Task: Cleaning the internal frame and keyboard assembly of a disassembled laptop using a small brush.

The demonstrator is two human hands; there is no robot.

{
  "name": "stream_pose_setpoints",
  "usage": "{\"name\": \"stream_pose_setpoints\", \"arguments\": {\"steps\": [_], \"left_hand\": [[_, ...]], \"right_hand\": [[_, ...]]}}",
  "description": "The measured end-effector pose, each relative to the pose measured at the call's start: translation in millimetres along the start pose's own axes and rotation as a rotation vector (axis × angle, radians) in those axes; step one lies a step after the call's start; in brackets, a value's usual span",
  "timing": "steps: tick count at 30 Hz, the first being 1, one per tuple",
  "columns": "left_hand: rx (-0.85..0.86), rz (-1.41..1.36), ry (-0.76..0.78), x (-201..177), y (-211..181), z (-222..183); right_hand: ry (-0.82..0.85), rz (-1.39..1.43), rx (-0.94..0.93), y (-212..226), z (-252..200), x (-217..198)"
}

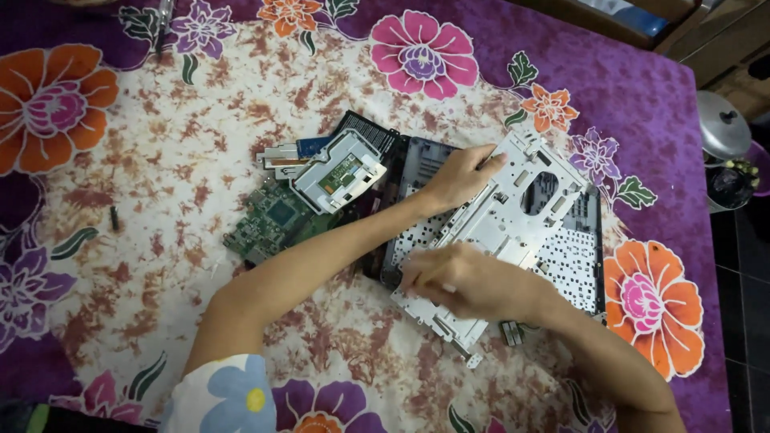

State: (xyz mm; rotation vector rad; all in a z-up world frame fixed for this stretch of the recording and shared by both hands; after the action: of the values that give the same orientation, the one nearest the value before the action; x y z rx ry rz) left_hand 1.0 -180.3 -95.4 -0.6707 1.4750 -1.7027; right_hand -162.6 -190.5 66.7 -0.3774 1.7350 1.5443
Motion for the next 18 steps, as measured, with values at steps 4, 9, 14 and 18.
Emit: {"name": "stream_pose_setpoints", "arguments": {"steps": [4,9,14,18], "left_hand": [[-0.041,-0.022,0.006,-2.7,-25.5,-9.5],[0.109,0.059,0.001,-4.4,-44.4,-17.0],[0.157,0.085,-0.018,1.5,5.1,7.0],[0.190,0.080,-0.026,-0.6,-17.2,-0.2]], "right_hand": [[-0.010,-0.043,0.019,-3.5,-0.8,3.9],[-0.021,-0.022,-0.012,4.0,2.8,-0.9],[-0.068,-0.065,0.026,-0.9,-3.9,5.9],[-0.162,-0.014,0.032,-21.0,-9.3,19.7]]}}
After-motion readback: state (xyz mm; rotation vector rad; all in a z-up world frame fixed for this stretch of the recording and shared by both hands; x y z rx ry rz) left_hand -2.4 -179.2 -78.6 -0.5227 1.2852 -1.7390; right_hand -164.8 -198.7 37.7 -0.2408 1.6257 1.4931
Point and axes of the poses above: each hand's wrist, its own z-axis towards the middle knuckle, its own x-axis out of the palm, y = z × x, the point moved 2 cm from there along z, towards the middle knuckle, and after that the axes turned 4 degrees about y, right-handed, at the moved point
